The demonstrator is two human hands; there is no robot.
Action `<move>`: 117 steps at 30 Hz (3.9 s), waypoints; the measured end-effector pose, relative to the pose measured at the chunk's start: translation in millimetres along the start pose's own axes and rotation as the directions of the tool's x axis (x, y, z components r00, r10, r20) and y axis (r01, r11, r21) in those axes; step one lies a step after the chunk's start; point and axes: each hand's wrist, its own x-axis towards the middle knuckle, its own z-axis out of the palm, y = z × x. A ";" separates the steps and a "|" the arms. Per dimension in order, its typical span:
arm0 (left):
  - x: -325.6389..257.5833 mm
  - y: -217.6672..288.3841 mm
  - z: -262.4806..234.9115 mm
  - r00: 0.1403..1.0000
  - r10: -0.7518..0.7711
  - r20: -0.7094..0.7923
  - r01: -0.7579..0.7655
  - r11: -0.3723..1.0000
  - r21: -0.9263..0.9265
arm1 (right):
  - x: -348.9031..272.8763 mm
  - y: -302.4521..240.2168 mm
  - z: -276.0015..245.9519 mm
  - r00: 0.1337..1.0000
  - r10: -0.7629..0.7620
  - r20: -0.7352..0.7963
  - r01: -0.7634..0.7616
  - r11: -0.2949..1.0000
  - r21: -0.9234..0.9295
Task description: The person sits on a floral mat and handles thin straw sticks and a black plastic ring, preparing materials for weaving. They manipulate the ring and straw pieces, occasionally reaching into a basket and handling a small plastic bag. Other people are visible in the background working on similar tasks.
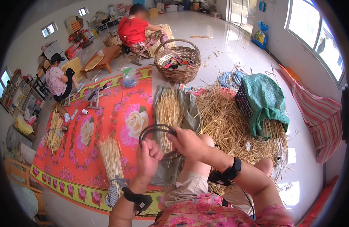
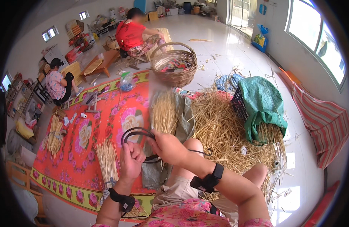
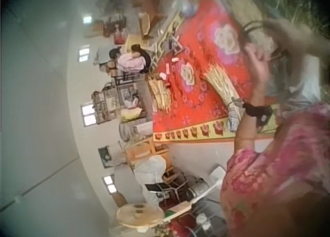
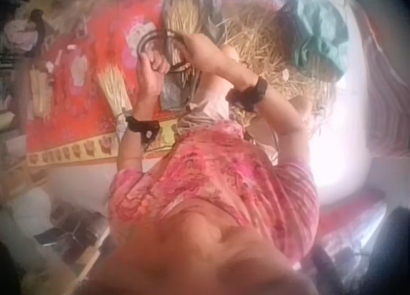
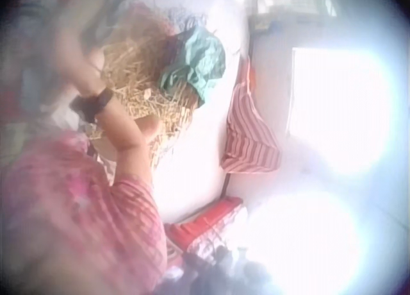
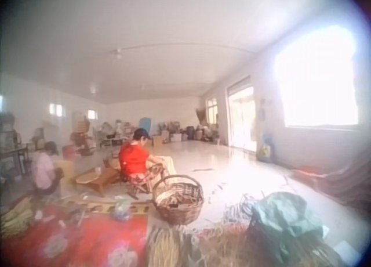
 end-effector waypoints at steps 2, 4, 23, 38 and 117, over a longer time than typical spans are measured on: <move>4.0 -3.3 -15.8 0.984 0.035 0.177 -0.064 0.985 0.162 | 2.4 1.2 -7.4 0.998 -0.054 0.028 0.058 0.983 -0.172; 10.5 5.2 -43.3 0.945 -0.066 0.321 -0.050 0.939 0.340 | 4.1 -4.1 -20.3 0.986 -0.094 0.136 0.133 0.938 -0.319; 8.7 64.1 -10.7 0.859 -0.343 0.380 0.251 0.929 0.271 | -20.8 8.0 -62.4 0.969 -0.098 0.225 0.145 0.968 -0.205; -14.0 169.4 -56.2 0.874 0.341 0.346 -0.295 0.938 -0.180 | 23.0 42.0 -74.7 0.808 -0.165 -0.566 0.066 0.979 -0.191; -39.2 74.9 -40.2 0.945 -0.325 0.022 0.229 0.709 0.667 | 0.6 -33.0 58.4 0.945 -0.168 0.280 0.151 0.985 0.082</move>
